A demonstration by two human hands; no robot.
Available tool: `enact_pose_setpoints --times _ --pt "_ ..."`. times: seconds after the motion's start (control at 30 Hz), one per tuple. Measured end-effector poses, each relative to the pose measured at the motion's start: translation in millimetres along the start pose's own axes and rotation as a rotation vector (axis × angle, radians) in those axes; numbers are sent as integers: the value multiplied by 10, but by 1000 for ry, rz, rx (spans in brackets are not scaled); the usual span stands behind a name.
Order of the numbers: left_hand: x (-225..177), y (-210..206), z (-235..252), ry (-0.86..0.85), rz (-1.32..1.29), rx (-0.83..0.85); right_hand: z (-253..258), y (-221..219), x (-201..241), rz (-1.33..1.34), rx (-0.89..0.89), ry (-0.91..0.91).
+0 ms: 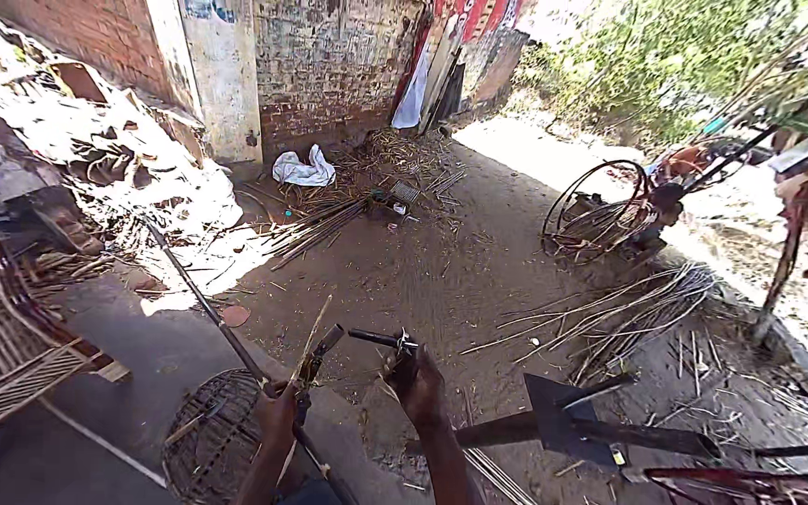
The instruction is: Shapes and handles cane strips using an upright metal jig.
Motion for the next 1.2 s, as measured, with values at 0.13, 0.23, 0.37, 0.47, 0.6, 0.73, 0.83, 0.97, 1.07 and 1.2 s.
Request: enact_pose_setpoints --times 0.13,0.23,0.37,0.47,0.6,0.73,0.83,0.97,1.07,1.2 --pt "48 79 9 44 -47 18 83 -243 -70 92 21 -28" --pt "76 117 35 50 -66 24 115 -289 -136 142 42 -77" --pt "85 123 -4 68 -64 -3 92 -264 -133 177 -63 -91" --pt "89 101 -8 68 -94 -15 83 -268 -168 238 -104 -77" --pt "117 84 45 60 -79 -73 16 -267 -247 293 -68 -61" --pt "179 67 56 70 -81 -95 17 -244 -228 313 -75 -94" --pt "198 70 68 47 -107 -49 41 -269 -200 297 -62 -100" --pt "162 28 33 -19 -149 31 31 -285 -175 246 -40 -95" --pt "168 76 44 -45 -129 2 24 -312 -220 224 -42 -95" --pt "166 113 30 -82 -68 -45 -30 -266 -249 290 -95 -48"
Point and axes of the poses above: each hand's wrist, its own z-axis towards the middle knuckle, its own y-axis out of the back of the hand, x = y × z, the point moved 8 cm from there along z, towards the middle knuckle, and after that the axes turned 6 degrees about y, right-handed, at the moved point
